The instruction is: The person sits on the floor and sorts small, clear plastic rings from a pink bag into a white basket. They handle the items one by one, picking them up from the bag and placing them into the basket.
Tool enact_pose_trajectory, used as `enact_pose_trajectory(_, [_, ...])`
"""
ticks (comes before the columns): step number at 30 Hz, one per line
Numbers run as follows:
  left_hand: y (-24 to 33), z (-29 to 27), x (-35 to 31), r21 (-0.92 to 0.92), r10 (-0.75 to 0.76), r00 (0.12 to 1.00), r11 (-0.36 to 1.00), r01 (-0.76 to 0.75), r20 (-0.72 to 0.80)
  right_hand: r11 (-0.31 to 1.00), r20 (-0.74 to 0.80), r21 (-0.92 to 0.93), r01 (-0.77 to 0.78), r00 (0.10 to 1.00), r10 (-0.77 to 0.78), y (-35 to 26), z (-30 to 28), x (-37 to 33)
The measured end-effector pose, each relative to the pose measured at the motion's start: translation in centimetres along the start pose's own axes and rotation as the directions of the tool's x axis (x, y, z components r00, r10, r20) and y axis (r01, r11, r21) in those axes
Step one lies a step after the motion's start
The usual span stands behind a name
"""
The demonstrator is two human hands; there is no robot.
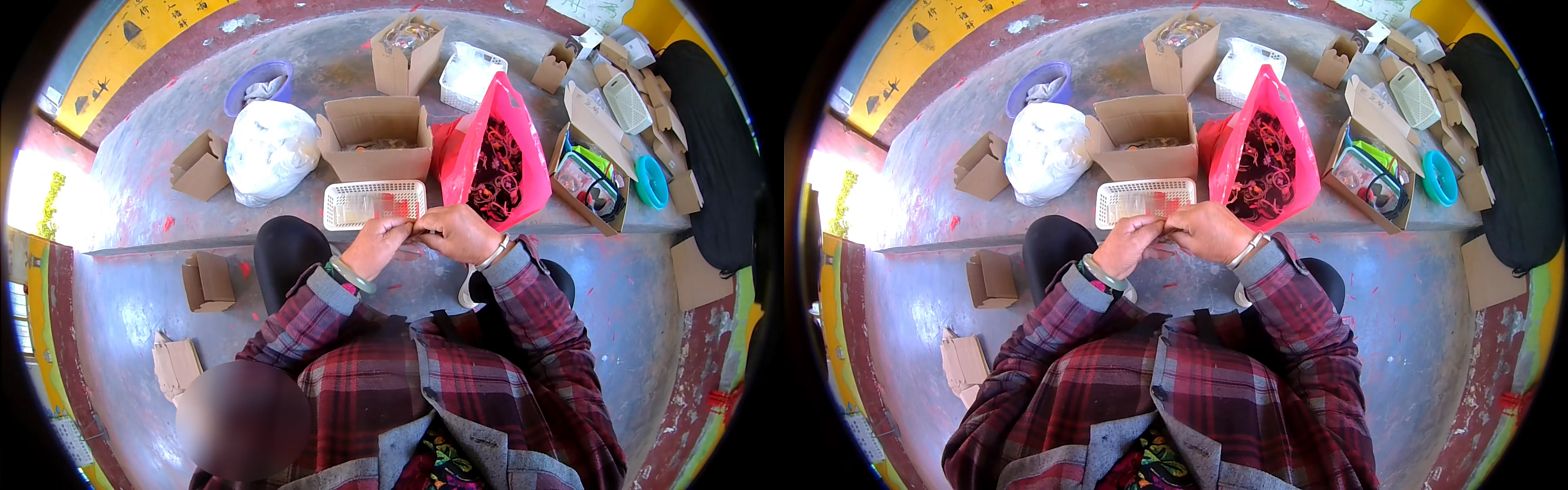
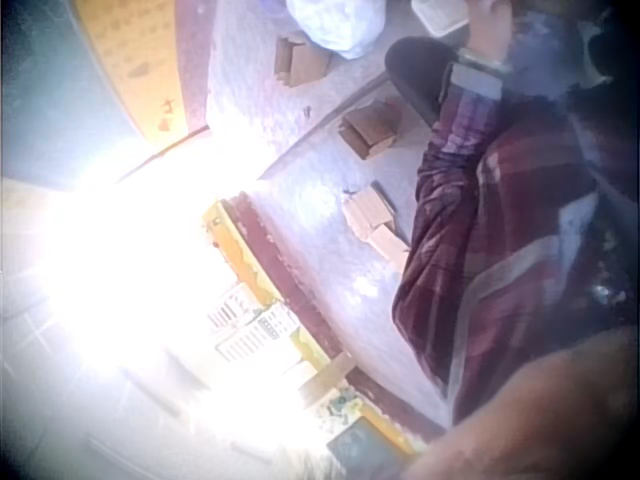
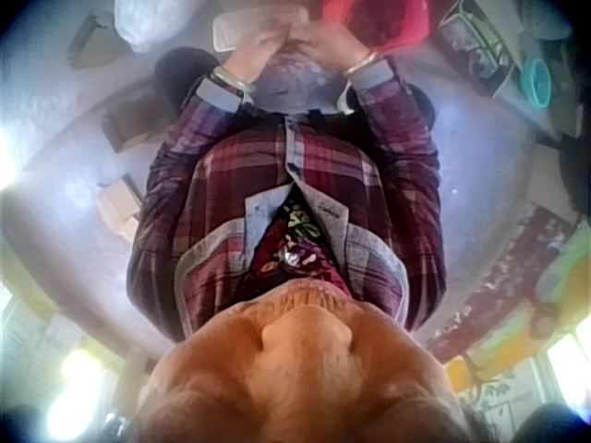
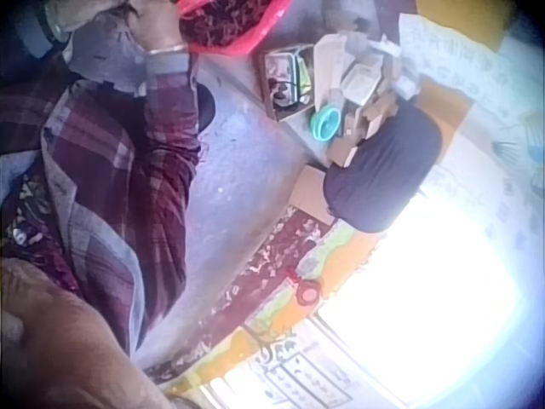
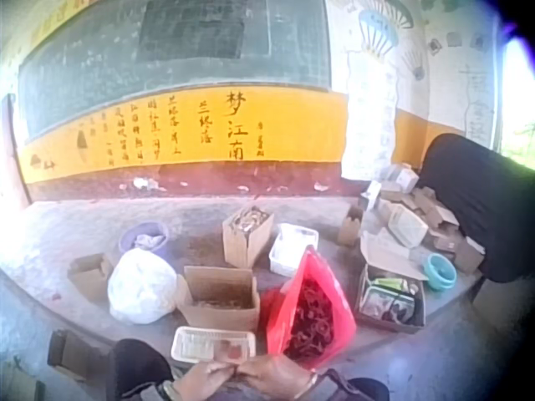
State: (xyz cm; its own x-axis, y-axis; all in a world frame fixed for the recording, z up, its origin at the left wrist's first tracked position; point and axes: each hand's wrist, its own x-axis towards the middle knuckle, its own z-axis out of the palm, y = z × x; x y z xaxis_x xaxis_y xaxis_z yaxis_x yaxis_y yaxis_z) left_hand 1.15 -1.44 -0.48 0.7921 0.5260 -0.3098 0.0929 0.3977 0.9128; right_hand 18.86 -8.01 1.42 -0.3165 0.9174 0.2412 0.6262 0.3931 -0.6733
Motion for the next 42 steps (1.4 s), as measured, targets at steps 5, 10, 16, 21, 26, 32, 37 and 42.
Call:
enact_pose_trajectory(5, [-0.6, -0.4, 0.2, -0.092, 0.032, 0.999, 0.995, -0.032, 0.005, 0.885, -0.156, 0.446, -0.131, 0.963, 0.221, 0.3, 0.3, 0.0])
enact_pose_trajectory(10, [-0.6, -0.4, 0.2, -0.071, 0.020, 1.000, 0.997, -0.020, -0.004, 0.907, -0.156, 0.406, -0.112, 0.969, 0.190, 0.4, -0.7, 0.0])
enact_pose_trajectory(16, [-0.5, -0.1, 0.1, -0.061, -0.015, 0.999, 0.998, 0.017, 0.033, 0.990, -0.195, 0.014, 0.139, 0.972, -0.134, 0.0, -0.8, 0.2])
enact_pose_trajectory(21, [-0.3, 0.0, 0.0, -0.048, -0.037, 0.998, 0.998, 0.039, 0.042, 0.976, -0.124, -0.129, 0.175, 0.974, -0.191, -0.3, -0.7, 0.3])
enact_pose_trajectory(26, [-0.3, 0.1, 0.0, -0.140, -0.083, 0.996, 0.986, 0.088, 0.041, 0.961, -0.012, -0.133, 0.241, 0.970, -0.245, -0.5, -0.9, 0.5])
enact_pose_trajectory(32, [0.8, -0.2, -0.2, -0.331, -0.012, 1.000, 0.943, 0.015, 0.011, 0.989, -0.235, 0.002, 0.147, 0.962, -0.142, -1.1, -1.4, 0.6])
enact_pose_trajectory(37, [1.4, -0.2, -0.4, -0.367, 0.036, 0.999, 0.930, -0.040, -0.018, 0.998, -0.325, 0.042, 0.050, 0.945, -0.034, -0.9, -1.8, 0.3])
enact_pose_trajectory(42, [1.7, -0.1, -0.6, -0.339, 0.061, 0.998, 0.939, -0.063, -0.014, 0.991, -0.310, -0.121, 0.065, 0.945, -0.099, -0.7, -1.7, 0.5])
